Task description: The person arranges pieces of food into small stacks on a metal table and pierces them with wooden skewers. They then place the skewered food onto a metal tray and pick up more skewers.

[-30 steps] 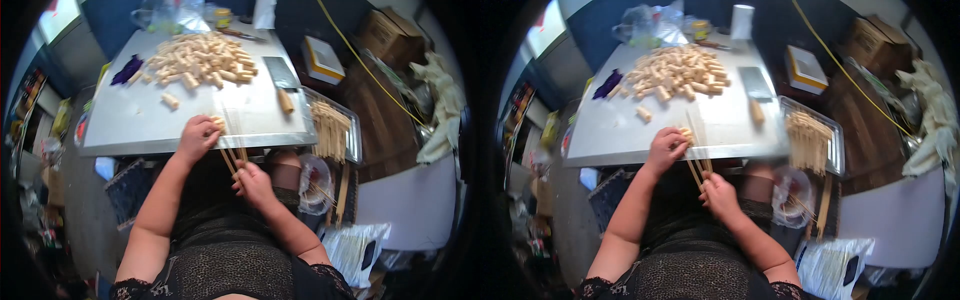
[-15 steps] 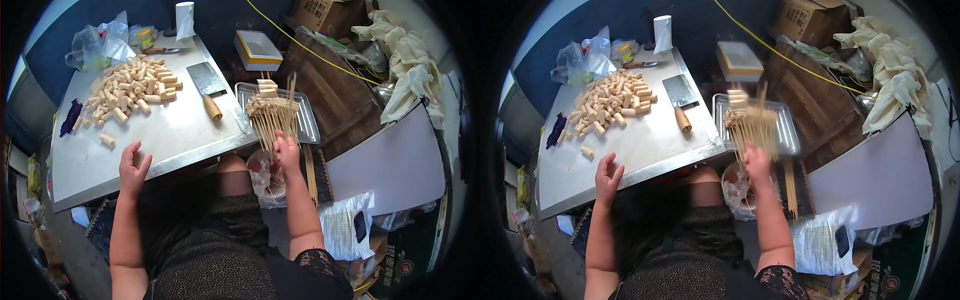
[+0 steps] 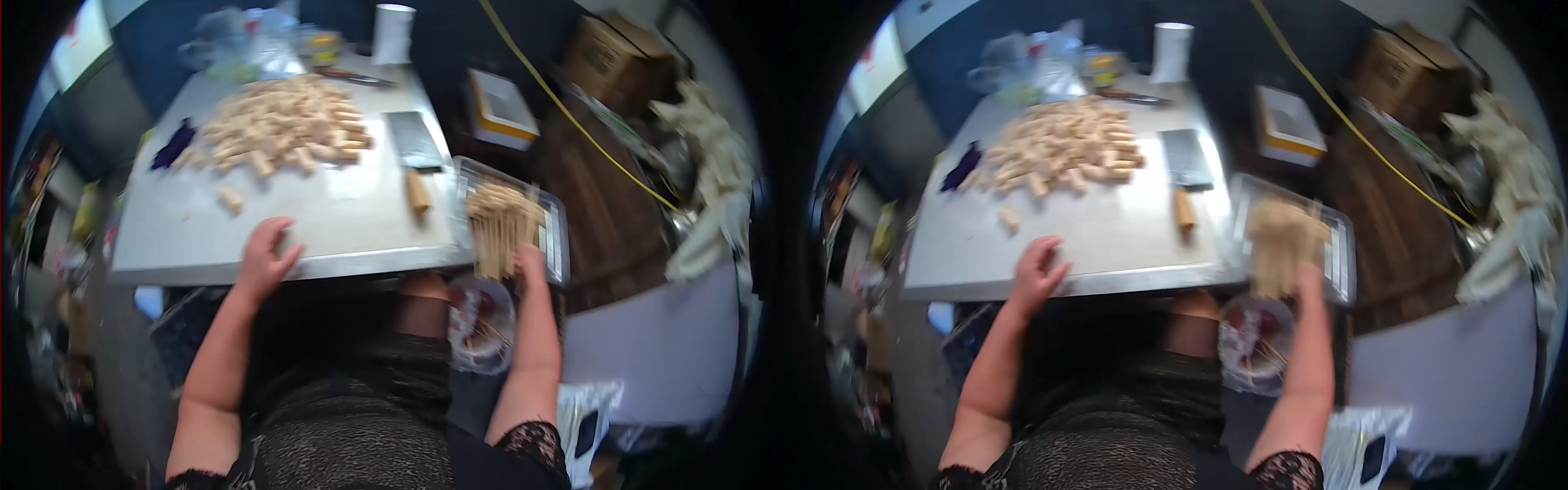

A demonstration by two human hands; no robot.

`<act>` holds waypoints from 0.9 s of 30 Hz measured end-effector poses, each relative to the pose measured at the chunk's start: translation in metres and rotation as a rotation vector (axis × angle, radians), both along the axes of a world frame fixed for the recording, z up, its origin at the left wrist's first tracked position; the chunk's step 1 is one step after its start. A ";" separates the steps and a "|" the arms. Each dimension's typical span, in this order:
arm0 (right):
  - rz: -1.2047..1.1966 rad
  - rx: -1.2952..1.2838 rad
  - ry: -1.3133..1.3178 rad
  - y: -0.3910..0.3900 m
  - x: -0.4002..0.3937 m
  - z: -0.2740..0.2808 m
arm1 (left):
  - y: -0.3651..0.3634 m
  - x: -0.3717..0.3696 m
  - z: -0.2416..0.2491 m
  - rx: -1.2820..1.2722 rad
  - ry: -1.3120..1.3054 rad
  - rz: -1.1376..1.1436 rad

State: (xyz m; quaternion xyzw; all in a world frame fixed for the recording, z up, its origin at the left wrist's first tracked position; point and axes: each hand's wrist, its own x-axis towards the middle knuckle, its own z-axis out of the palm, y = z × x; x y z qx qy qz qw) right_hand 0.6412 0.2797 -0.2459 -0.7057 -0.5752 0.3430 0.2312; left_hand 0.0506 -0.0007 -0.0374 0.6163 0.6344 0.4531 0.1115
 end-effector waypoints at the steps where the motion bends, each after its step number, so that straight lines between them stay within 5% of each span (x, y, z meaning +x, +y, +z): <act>1: -0.349 -0.102 0.369 -0.042 -0.052 0.078 | -0.002 -0.002 0.004 -0.050 0.009 -0.022; 3: -0.363 -0.064 0.772 -0.030 -0.019 0.045 | -0.001 -0.004 0.005 0.050 0.099 0.016; 5: -0.305 0.114 0.162 -0.043 -0.013 0.053 | -0.002 -0.011 0.011 0.009 0.025 -0.085; 10: -0.324 0.212 0.383 -0.103 -0.003 0.095 | 0.037 -0.078 0.020 -0.233 -0.008 0.288; 13: -0.347 0.201 0.367 -0.149 -0.045 0.130 | 0.082 -0.081 0.033 -0.121 0.008 0.376; 15: -0.291 0.178 0.392 -0.174 -0.073 0.140 | 0.105 -0.066 0.045 -0.279 0.291 0.493; 18: -0.234 0.162 0.526 -0.202 -0.109 0.139 | 0.125 -0.055 0.037 -0.343 0.329 0.534; 27: 0.051 0.160 0.705 -0.257 -0.189 0.179 | 0.079 -0.065 0.010 -0.286 0.415 0.209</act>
